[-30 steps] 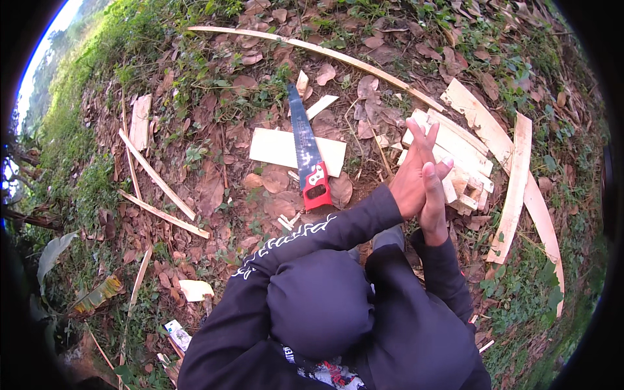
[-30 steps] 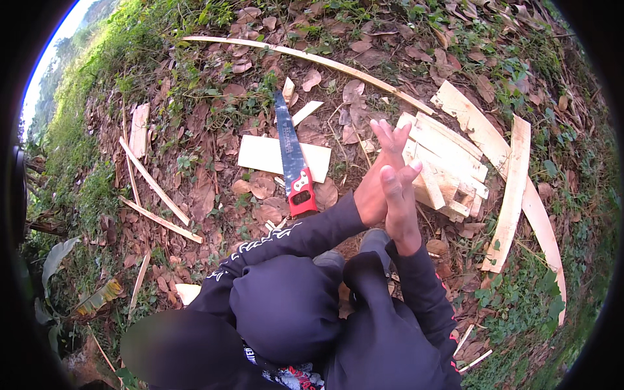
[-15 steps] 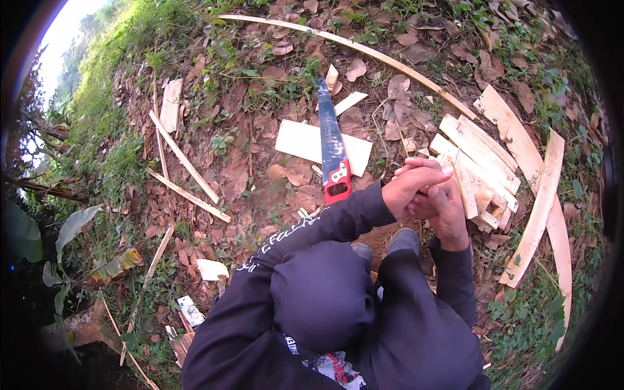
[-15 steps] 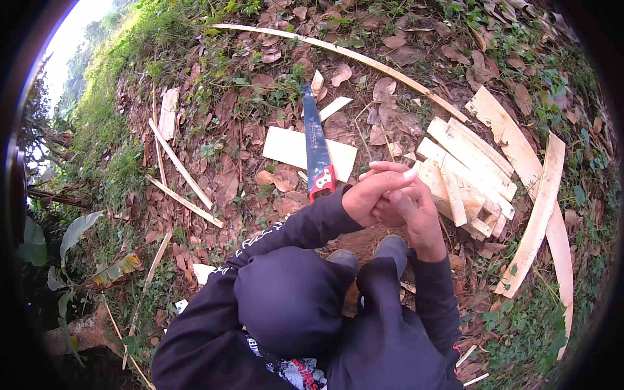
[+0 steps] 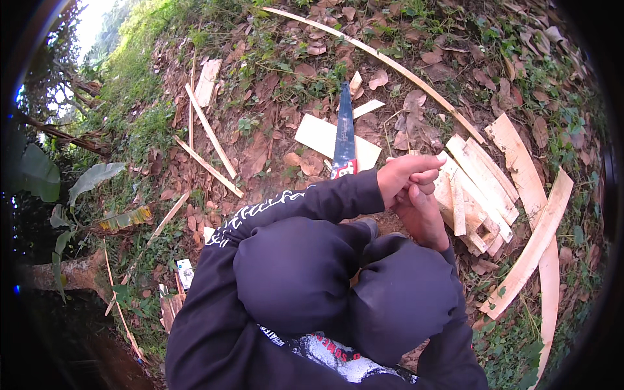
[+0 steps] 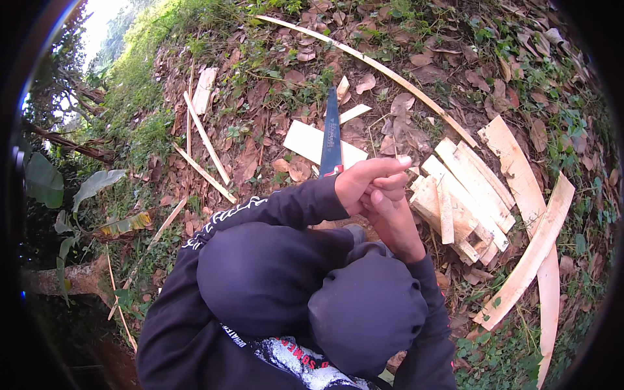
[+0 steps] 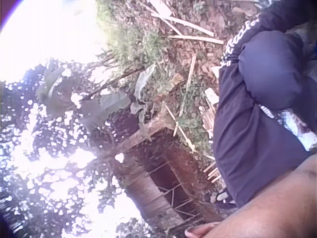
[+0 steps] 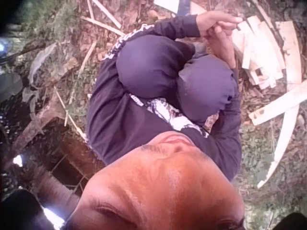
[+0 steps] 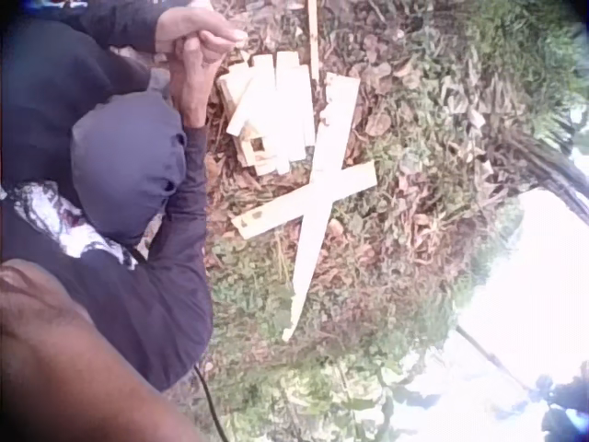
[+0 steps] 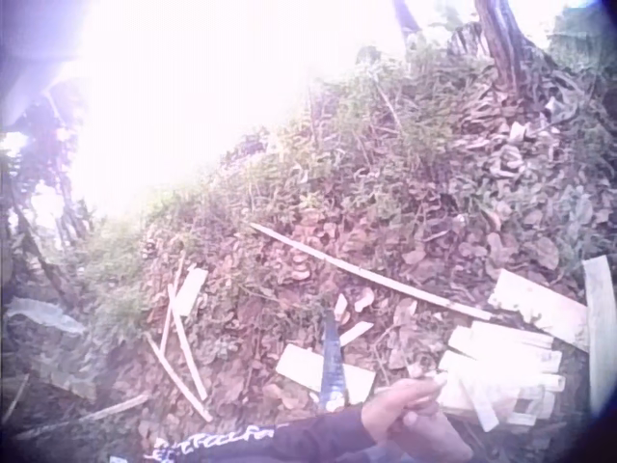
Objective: The person sits on the ground and uses a red hand saw to cut a piece of light-colored wood into smaller sections. The person repeatedly positions the wood, saws through it, and places the cut pieces aside on the ground.
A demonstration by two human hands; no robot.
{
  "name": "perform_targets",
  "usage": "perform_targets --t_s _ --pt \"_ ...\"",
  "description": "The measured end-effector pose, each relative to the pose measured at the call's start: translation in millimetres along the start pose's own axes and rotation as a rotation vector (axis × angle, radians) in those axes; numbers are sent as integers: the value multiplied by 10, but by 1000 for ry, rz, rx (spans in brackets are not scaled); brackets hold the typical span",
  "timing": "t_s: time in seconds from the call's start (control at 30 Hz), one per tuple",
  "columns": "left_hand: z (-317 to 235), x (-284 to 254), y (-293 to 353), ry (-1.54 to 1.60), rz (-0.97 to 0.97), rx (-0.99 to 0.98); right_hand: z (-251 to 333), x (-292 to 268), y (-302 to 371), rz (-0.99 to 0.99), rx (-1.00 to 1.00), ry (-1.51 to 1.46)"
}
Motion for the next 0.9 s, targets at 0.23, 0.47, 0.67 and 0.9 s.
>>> perform_targets --t_s 0.23,0.47,0.67,0.9 --pt "87 259 -372 -60 50 -88 292 -377 -41 -54 -257 -33" --pt "330 562 -882 -50 287 -191 438 -778 115 -244 -395 -169" --pt "429 538 -982 -35 246 -184 511 -903 107 -438 -396 255" --pt "372 341 -1190 14 129 -209 479 -935 -6 -525 -410 384"
Point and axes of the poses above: each hand's wrist, its own y-axis away from the middle knuckle, its own x-axis out of the palm, z = x × y, the point moved 4 cm from there along -y, towards the middle knuckle, and after that the axes turned 14 degrees about -z, right-handed, at the moved point
